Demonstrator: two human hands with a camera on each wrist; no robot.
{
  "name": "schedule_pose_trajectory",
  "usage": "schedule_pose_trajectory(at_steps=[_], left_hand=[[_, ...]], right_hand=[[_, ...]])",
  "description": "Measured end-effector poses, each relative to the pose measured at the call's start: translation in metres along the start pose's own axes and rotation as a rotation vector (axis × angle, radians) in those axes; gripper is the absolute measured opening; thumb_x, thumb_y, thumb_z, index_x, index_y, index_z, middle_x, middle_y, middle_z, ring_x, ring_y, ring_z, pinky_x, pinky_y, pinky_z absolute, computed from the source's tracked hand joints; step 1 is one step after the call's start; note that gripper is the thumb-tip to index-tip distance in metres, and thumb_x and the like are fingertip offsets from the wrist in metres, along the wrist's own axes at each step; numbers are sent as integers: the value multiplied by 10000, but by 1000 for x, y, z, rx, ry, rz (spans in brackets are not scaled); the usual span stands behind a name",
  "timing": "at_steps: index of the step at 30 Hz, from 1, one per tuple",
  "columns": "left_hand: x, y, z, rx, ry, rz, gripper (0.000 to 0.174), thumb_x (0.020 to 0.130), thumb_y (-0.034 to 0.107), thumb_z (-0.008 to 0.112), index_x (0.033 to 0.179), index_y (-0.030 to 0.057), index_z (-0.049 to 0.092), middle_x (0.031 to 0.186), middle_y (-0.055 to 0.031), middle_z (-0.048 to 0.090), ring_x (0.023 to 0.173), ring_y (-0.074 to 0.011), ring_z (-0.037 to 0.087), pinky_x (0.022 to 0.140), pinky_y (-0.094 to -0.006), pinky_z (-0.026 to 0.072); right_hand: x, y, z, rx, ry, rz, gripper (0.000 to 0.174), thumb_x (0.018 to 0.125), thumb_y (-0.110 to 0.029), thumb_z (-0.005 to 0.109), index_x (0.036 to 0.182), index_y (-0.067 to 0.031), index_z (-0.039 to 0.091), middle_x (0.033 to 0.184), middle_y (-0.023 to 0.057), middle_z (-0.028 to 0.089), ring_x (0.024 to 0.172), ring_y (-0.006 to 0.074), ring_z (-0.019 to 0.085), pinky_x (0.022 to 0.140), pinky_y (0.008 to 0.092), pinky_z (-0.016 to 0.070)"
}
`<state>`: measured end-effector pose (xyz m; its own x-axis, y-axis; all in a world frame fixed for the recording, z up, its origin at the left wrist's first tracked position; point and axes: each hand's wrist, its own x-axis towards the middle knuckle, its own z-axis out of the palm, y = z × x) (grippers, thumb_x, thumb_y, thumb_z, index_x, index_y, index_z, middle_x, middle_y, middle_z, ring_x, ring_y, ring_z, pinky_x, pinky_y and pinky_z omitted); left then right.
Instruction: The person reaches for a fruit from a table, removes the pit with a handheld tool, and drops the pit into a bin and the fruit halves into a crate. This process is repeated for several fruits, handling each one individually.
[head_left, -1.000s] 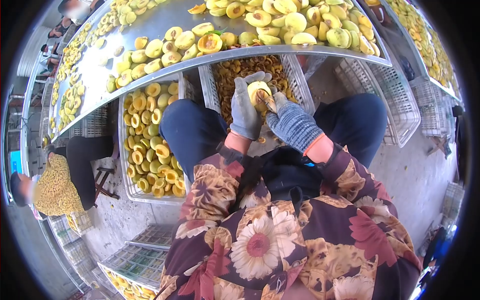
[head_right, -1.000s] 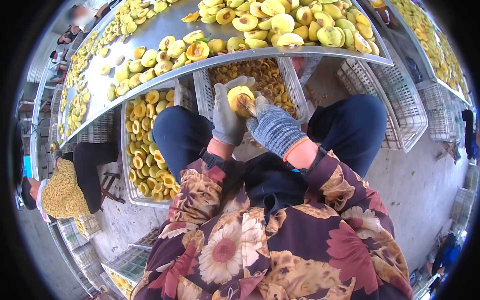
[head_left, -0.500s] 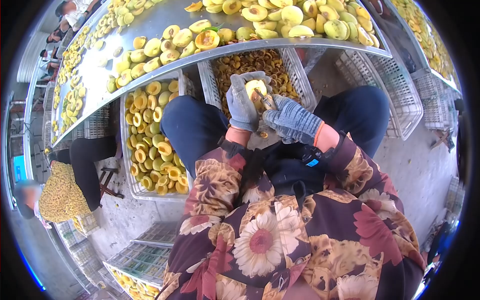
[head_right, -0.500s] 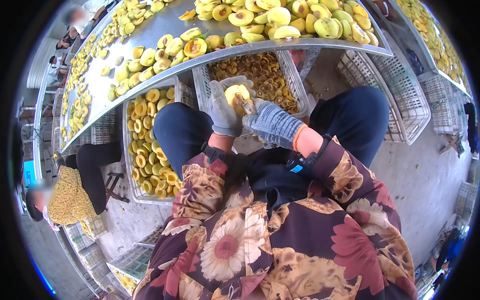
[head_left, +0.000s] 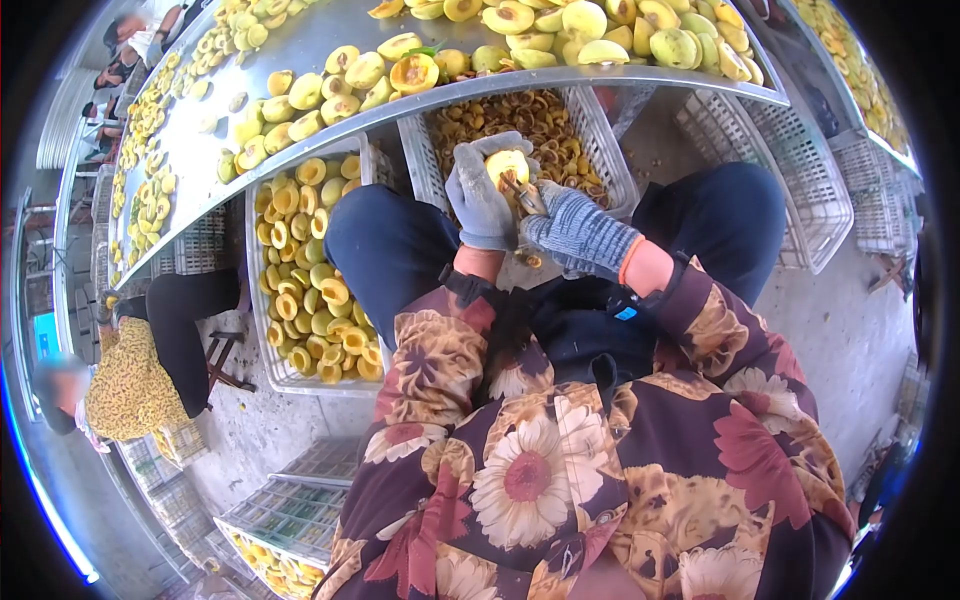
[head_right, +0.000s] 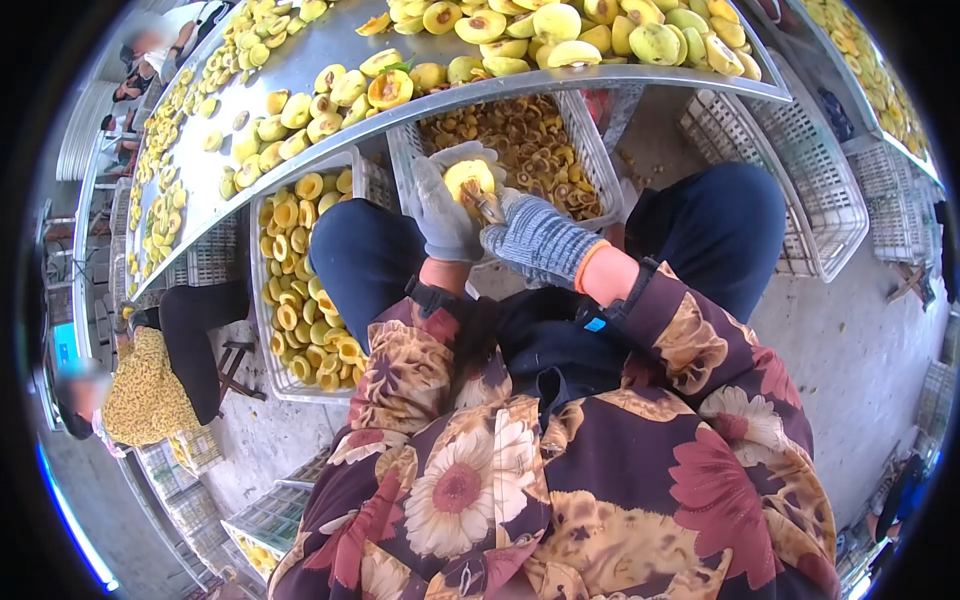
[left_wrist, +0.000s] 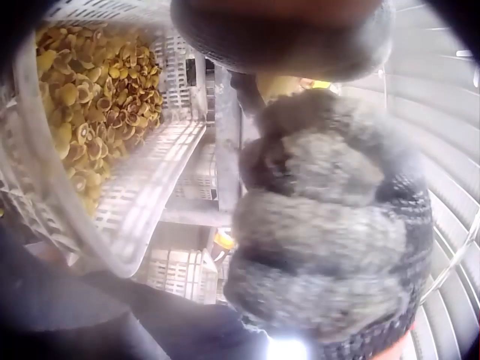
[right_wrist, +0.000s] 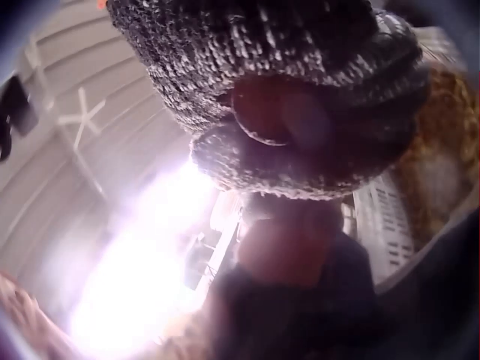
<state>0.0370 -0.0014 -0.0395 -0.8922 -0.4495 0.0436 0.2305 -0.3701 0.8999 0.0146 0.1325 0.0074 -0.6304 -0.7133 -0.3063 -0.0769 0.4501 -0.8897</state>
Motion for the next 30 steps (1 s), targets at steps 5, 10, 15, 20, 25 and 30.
schedule_pose_trajectory(at_steps=[5,10,15,20,25,30], left_hand=[[3,4,1,-66,36,-41,660,969,535,266,1050,-55,549,891,-183,644,717,-237,635,669,-337,544],[3,9,2,-4,-20,-59,679,966,549,249,1028,-54,556,852,-172,650,718,-229,634,678,-331,540],[11,14,-3,42,-178,-303,721,954,582,243,999,-55,578,839,-157,657,741,-213,635,698,-316,534],[13,16,-5,98,-256,-341,718,946,589,284,969,-55,600,836,-165,658,741,-218,642,689,-321,541],[14,15,-4,130,-332,-331,703,941,582,321,967,-62,602,827,-173,654,726,-228,648,676,-341,552],[16,11,-3,50,-326,-424,683,941,577,325,975,-53,587,831,-181,646,711,-247,648,664,-353,555]], right_hand=[[7,10,-11,267,-242,124,183,856,-181,558,985,-52,556,742,51,544,655,148,530,579,307,446],[5,-13,-9,80,-115,191,176,828,-148,561,971,-45,561,745,114,573,661,249,555,586,331,451],[2,-11,-16,29,-222,163,167,886,-193,544,975,-54,565,715,38,531,581,111,522,506,271,426],[-11,2,-36,876,-423,432,166,919,-141,494,1023,-44,579,731,34,529,613,111,540,550,246,454],[-7,30,-27,159,-317,-331,164,909,-193,520,1001,-76,589,760,19,559,561,123,536,453,262,409],[-16,28,-32,279,-426,-210,294,893,-45,493,1179,-51,560,880,22,589,684,124,584,562,225,466]])
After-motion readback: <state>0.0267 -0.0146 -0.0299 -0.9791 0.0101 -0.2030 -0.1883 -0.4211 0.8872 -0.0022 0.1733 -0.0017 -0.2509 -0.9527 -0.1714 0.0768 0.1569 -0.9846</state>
